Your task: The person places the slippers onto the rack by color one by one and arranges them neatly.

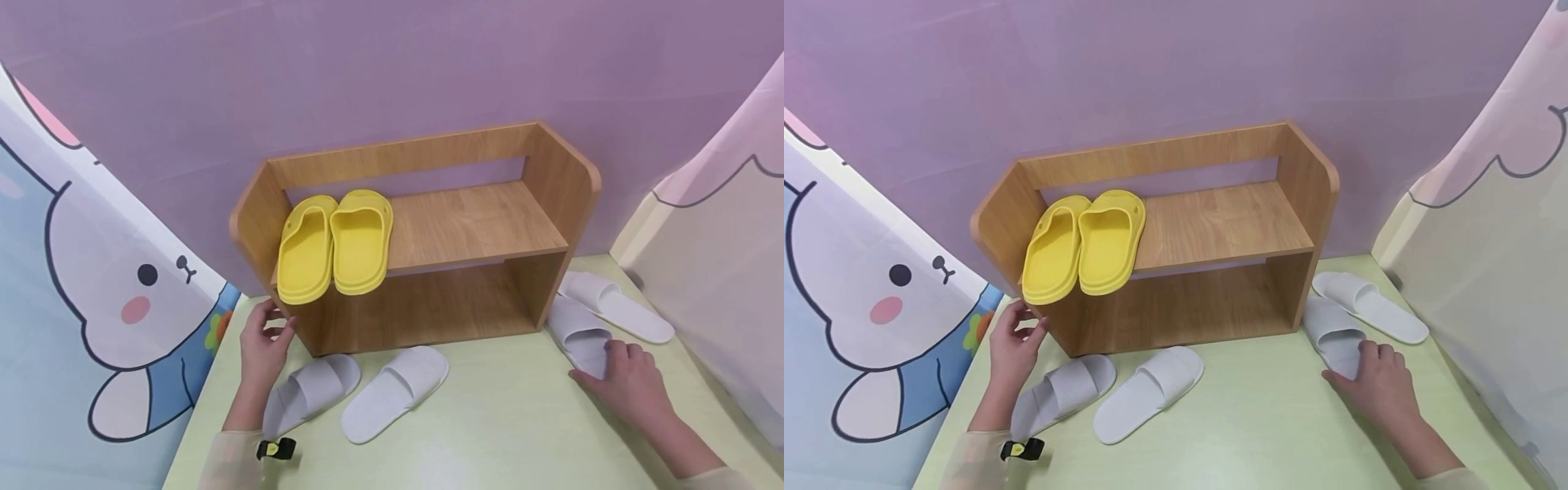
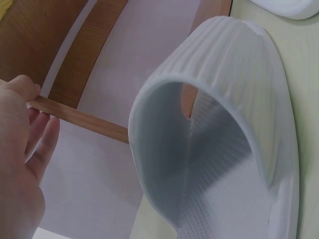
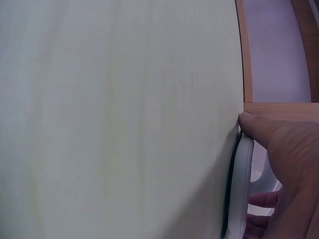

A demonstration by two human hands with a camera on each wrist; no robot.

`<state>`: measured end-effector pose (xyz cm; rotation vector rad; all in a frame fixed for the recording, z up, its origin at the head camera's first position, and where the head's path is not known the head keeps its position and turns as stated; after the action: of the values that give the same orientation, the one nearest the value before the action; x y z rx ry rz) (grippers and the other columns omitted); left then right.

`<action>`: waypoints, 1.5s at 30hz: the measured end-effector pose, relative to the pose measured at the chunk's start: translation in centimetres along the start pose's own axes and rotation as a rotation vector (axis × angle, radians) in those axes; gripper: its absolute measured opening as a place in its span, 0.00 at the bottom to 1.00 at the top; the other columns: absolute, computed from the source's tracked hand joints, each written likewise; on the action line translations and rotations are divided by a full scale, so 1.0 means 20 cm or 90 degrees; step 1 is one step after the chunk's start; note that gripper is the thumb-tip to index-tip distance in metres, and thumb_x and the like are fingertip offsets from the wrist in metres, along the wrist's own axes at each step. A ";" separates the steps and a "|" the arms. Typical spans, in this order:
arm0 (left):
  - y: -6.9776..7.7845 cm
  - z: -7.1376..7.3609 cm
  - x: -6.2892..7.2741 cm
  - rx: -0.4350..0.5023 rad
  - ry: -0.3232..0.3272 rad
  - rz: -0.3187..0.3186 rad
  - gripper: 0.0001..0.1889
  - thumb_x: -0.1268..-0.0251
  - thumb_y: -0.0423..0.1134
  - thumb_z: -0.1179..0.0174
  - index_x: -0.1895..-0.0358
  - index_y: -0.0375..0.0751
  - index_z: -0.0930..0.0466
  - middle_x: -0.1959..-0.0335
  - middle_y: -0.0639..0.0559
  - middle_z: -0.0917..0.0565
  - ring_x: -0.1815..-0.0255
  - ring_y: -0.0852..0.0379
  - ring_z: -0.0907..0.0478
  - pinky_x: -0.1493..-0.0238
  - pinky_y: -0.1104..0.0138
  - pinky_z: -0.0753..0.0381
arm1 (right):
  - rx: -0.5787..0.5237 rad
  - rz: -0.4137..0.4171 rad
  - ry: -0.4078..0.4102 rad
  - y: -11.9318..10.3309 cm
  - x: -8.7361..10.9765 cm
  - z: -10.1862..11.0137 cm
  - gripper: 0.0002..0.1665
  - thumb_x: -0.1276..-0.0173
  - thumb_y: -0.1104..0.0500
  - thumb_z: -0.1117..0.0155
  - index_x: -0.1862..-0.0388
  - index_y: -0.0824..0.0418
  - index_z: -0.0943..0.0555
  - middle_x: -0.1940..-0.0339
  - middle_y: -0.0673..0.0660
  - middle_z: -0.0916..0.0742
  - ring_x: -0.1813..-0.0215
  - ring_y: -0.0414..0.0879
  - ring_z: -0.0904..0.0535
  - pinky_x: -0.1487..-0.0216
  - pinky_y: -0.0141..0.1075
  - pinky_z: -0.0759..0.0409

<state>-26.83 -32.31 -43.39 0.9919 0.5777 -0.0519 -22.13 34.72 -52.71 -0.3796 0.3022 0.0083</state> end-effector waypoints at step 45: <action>-0.02 0.00 -0.01 0.014 -0.002 0.006 0.23 0.25 0.34 0.27 0.31 0.44 0.19 0.41 0.53 0.15 0.44 0.60 0.18 0.52 0.77 0.14 | -0.269 -0.142 0.218 -0.04 -0.01 0.24 0.58 0.49 0.61 0.08 0.22 0.72 0.29 0.34 0.74 0.27 0.31 0.60 0.35 0.54 0.35 0.33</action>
<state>-27.12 -32.54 -43.62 1.0164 0.5707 -0.0519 -20.87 35.71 -48.09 -0.8361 0.5986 -0.2173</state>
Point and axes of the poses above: each hand's wrist, its own x-axis away from the middle knuckle, its own z-axis out of the back of the hand, y = z × x, the point moved 9 cm from there along -x, towards the middle knuckle
